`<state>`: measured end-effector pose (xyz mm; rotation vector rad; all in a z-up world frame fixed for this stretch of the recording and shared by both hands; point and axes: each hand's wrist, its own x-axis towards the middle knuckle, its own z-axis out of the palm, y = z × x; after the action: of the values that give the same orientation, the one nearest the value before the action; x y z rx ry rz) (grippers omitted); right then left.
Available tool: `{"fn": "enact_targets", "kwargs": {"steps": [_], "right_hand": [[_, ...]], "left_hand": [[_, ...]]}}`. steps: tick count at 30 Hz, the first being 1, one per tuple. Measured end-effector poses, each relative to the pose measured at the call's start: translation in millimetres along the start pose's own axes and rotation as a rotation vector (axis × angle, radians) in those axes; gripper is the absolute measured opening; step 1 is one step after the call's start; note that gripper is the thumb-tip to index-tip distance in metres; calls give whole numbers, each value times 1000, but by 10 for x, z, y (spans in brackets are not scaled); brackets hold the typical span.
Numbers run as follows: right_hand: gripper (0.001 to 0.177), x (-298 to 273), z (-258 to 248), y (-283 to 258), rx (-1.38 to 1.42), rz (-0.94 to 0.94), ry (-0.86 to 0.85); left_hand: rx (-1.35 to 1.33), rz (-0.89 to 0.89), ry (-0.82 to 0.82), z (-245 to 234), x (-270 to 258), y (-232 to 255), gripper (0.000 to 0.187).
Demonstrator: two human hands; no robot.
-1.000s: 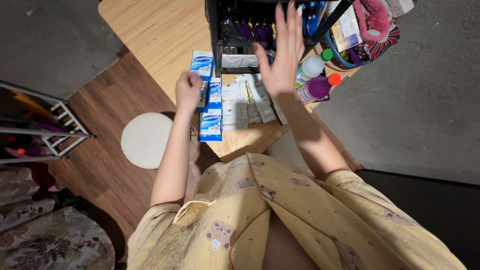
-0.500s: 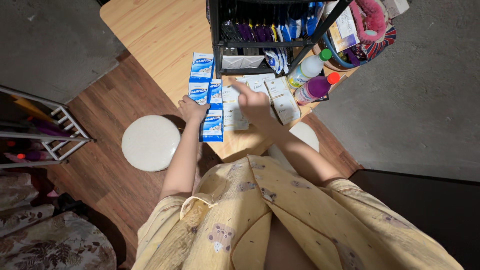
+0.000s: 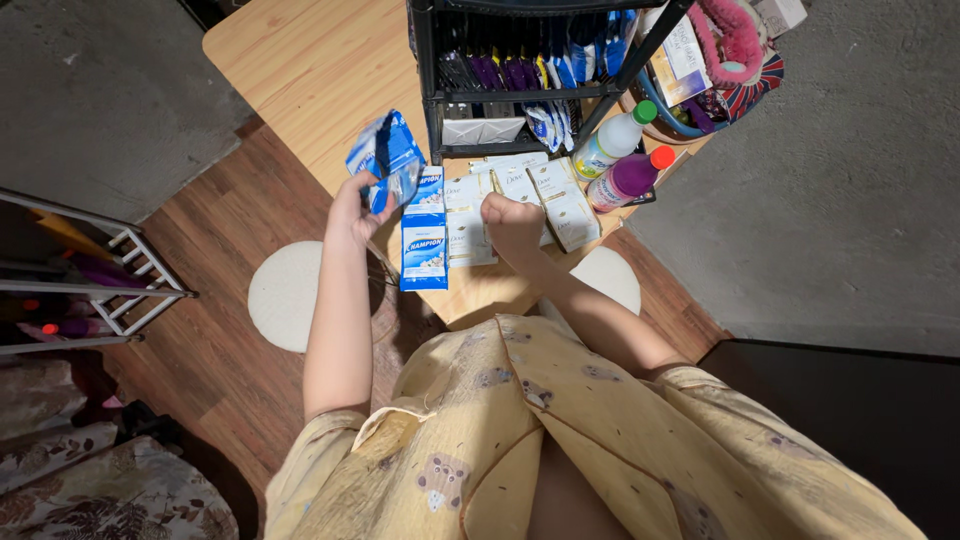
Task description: The person organizes various household supplies on a wooden table, including detergent packets, fabric softener sachets, and soap boxes. They pick up each item, briefly inspect it, and place it into a black plastic crate, arranging them by type.
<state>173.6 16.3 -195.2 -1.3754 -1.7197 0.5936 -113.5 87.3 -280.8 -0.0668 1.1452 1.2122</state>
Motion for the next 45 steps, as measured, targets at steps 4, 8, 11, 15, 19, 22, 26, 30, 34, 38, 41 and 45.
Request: {"fn": "enact_targets", "kwargs": {"steps": [4, 8, 11, 15, 19, 22, 26, 30, 34, 38, 41, 45], "right_hand": [[29, 37, 43, 38, 355, 406, -196], [20, 284, 96, 67, 737, 294, -215], [34, 466, 20, 57, 746, 413, -248], [54, 684, -234, 58, 775, 496, -298], [59, 776, -434, 17, 687, 241, -176], [75, 802, -682, -81, 145, 232, -89], [78, 936, -938, -252, 845, 680, -517], [54, 967, -987, -321, 1340, 751, -596], [33, 976, -1091, -286, 1489, 585, -650], [45, 894, -1318, -396, 1379, 484, -682], [52, 841, -1460, -604, 1292, 413, -662], [65, 817, -1659, -881, 1288, 321, -624]], "left_hand": [[81, 192, -107, 244, -435, 129, 32], [239, 418, -129, 636, -958, 156, 50], [310, 541, -229, 909, -1327, 111, 59], [462, 675, -353, 1154, -1796, -118, 67], [577, 806, -464, 1322, -2213, -229, 71], [709, 909, -435, 1419, -2490, -229, 70], [840, 961, -514, 1491, -2740, -258, 75], [1069, 1011, -585, 1496, -2835, -397, 83], [1152, 988, -697, 1442, -2757, -536, 90], [1189, 906, -774, 1339, -2534, -418, 81], [1183, 897, -620, 1279, -2378, -225, 62], [921, 1078, -520, 1268, -2263, -60, 65]]}}
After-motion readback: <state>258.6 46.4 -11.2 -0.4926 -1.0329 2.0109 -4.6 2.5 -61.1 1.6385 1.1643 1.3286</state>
